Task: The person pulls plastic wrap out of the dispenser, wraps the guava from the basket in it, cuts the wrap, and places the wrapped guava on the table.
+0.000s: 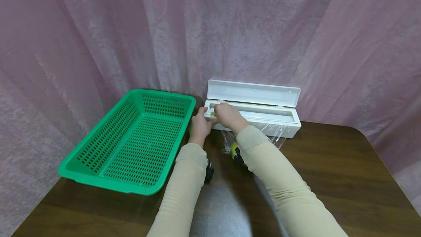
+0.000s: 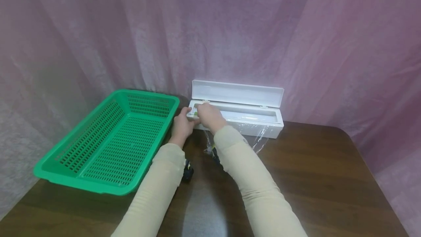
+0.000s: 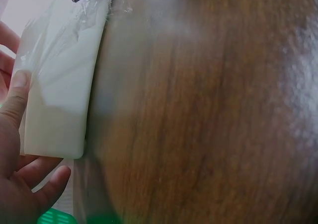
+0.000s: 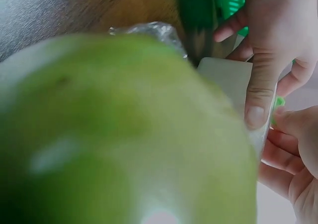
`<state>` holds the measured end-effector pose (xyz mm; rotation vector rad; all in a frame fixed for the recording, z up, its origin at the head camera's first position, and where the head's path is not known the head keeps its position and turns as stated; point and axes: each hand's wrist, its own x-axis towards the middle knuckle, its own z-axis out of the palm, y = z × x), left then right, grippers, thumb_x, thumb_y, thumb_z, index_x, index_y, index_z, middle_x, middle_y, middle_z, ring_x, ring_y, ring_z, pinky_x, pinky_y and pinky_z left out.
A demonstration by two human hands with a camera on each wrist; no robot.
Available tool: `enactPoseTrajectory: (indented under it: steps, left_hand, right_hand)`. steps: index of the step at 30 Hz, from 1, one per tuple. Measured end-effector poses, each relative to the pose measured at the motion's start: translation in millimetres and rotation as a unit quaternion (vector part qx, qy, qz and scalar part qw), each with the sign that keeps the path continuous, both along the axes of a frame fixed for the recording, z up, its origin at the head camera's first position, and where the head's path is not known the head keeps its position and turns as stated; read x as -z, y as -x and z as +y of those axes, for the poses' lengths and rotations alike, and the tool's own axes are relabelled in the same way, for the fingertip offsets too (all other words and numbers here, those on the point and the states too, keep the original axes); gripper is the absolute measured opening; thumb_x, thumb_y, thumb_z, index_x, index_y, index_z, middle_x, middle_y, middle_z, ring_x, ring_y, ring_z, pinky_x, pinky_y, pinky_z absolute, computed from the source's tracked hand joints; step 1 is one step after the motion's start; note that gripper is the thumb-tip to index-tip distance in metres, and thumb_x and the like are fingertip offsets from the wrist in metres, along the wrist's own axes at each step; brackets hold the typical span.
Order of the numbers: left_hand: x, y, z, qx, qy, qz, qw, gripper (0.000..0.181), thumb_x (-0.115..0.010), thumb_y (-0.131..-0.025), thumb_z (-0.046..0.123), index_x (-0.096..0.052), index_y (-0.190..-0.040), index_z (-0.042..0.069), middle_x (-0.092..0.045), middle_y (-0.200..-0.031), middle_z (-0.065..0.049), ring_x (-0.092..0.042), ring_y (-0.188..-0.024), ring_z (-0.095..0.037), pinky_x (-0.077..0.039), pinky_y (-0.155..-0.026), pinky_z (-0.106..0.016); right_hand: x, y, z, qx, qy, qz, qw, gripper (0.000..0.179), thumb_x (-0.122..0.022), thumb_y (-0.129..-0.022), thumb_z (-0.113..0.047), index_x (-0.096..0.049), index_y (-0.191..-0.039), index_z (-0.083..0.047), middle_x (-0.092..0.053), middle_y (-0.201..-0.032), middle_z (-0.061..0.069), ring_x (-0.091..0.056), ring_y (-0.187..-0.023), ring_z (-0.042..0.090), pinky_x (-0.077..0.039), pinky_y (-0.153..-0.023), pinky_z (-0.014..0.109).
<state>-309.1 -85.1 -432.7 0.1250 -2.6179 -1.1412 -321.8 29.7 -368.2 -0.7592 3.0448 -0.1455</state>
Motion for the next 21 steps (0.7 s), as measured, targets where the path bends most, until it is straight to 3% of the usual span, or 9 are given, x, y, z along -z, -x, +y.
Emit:
enactPoseTrajectory:
  steps: [7,14,21]
  left_hand:
    - [-0.4,0.9,0.3,0.003,-0.006,-0.015,0.9999,0.068,-0.078,-0.074,0.039,-0.050,-0.131,0.016,-0.067,-0.111,-0.018,-0.065,-0.094,-0.031,-0.053,-0.076,-0.041]
    - [-0.8,-0.3,0.2,0.004,-0.007,-0.014,0.9999,0.069,-0.078,-0.074,0.041,-0.050,-0.131,0.015,-0.066,-0.112,-0.018,-0.065,-0.097,-0.031,-0.052,-0.079,-0.042]
    - [-2.5,-1.7,-0.8,0.007,-0.014,-0.024,0.9996,0.073,-0.077,-0.073,0.046,-0.048,-0.133,0.016,-0.066,-0.111,-0.017,-0.065,-0.092,-0.029,-0.052,-0.075,-0.040]
  right_hand:
    - [-2.0,-0.7,3.2,0.000,0.010,-0.022,0.9997,0.018,-0.053,-0.097,-0.016,-0.062,-0.104,-0.003,-0.064,-0.094,0.009,-0.059,-0.081,0.018,-0.051,-0.072,0.032]
    - [-3.1,-1.3,5.2,-0.014,0.007,-0.010,0.9998,0.017,-0.055,-0.095,-0.014,-0.062,-0.104,-0.001,-0.066,-0.100,0.011,-0.063,-0.095,0.024,-0.053,-0.083,0.036]
    - [-3.6,-0.7,9.5,-0.016,0.006,-0.026,0.9995,0.019,-0.054,-0.096,-0.012,-0.061,-0.109,0.000,-0.065,-0.106,0.013,-0.062,-0.101,0.026,-0.052,-0.088,0.036]
